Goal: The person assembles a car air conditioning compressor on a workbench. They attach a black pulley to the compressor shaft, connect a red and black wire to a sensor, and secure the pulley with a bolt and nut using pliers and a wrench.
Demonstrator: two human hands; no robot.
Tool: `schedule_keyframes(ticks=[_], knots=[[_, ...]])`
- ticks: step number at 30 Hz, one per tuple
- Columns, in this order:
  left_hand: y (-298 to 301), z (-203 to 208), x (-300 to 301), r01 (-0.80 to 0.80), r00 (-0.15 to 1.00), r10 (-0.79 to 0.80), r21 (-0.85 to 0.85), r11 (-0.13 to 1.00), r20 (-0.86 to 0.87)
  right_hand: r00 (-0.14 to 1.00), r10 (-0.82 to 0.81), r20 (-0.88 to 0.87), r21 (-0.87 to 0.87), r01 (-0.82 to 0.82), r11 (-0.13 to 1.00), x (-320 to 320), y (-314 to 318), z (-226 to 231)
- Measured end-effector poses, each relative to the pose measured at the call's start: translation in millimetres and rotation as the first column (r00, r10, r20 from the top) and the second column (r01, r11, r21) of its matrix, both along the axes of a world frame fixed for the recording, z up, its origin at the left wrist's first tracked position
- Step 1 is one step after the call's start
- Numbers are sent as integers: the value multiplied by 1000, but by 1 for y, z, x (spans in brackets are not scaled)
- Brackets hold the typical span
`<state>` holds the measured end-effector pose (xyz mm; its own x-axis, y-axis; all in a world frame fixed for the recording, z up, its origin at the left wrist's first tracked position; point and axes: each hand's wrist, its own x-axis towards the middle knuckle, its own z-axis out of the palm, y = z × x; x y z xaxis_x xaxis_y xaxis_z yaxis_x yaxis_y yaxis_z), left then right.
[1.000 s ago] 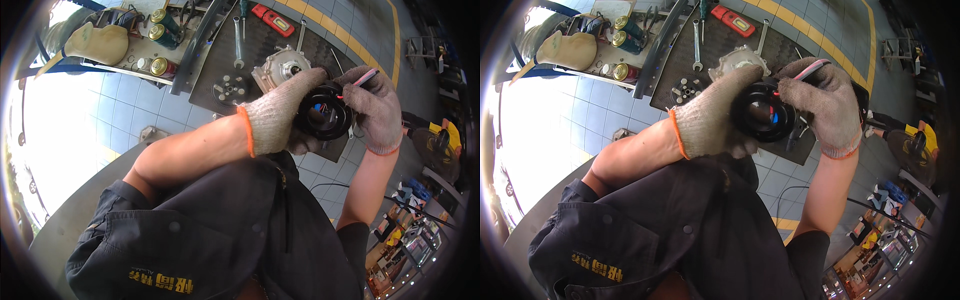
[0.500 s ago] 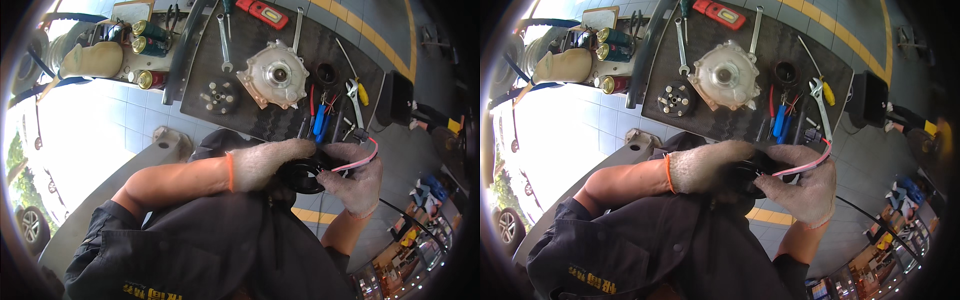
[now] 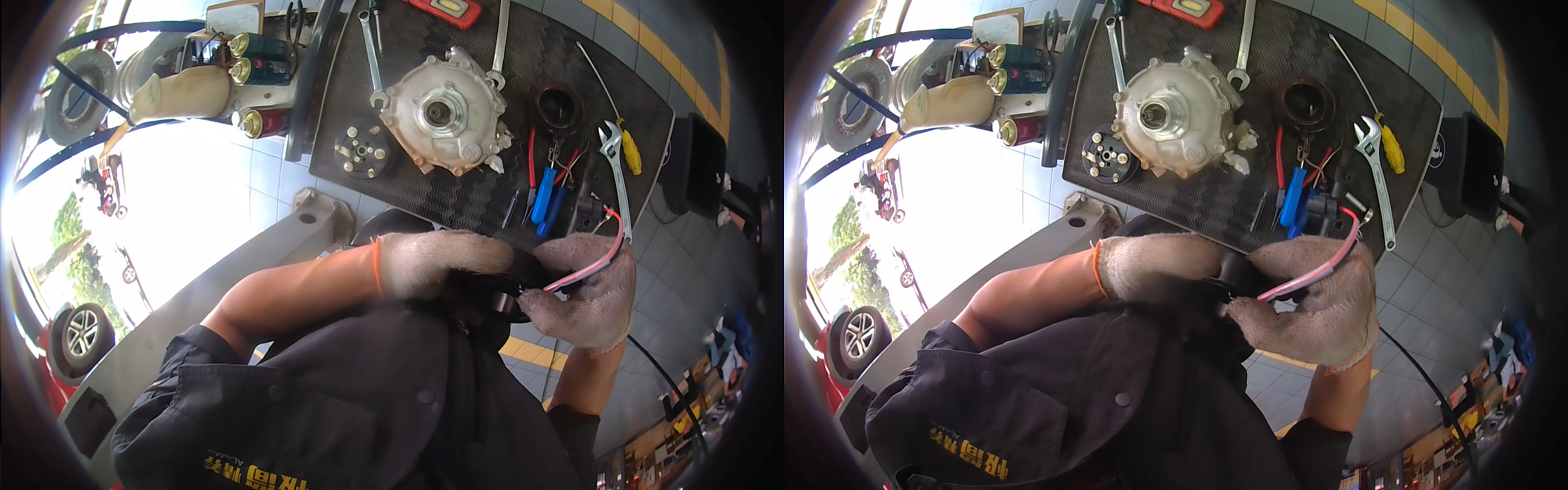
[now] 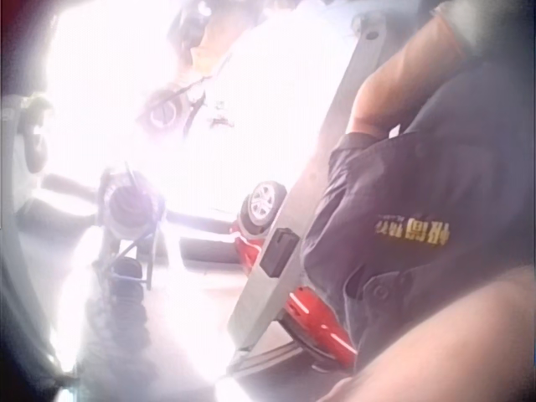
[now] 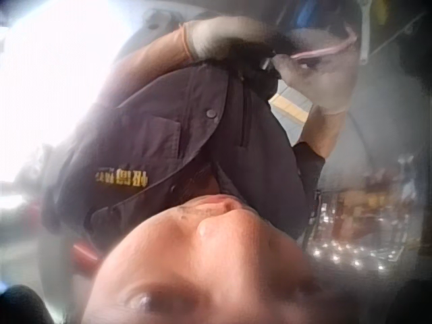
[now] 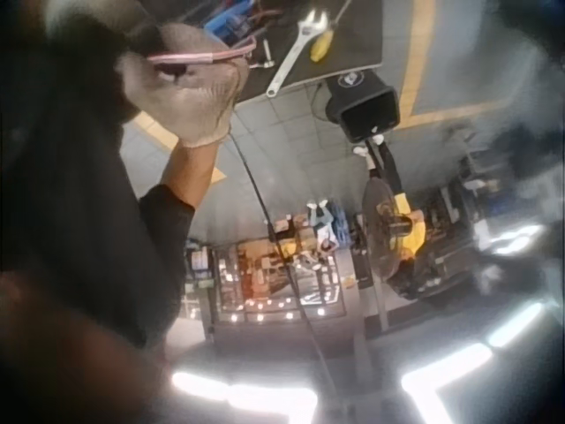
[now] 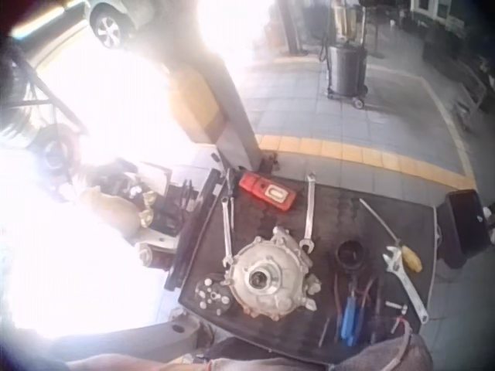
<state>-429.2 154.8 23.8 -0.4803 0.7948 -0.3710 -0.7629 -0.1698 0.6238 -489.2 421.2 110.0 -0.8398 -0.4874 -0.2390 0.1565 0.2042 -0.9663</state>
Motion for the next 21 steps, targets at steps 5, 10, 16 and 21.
schedule_keyframes(ticks=[5, 10, 16, 21], knots=[[0, -29, 14, -104, 912, 156, 154, 982, -378, 962, 252, -109, -68, -260, 963, -24, -7, -6], [-8, 4, 8, -126, 992, 126, 71, 990, 1, 911, 324, -255, -135, -365, 921, -33, -18, -11], [-36, 78, -41, -368, 679, -35, -381, 848, -734, 831, 116, -545, -38, -163, 986, -27, -28, -7], [-36, 103, -50, -729, 366, -268, -454, 513, -891, 929, -117, -351, -99, 88, 991, -16, -48, -13]])
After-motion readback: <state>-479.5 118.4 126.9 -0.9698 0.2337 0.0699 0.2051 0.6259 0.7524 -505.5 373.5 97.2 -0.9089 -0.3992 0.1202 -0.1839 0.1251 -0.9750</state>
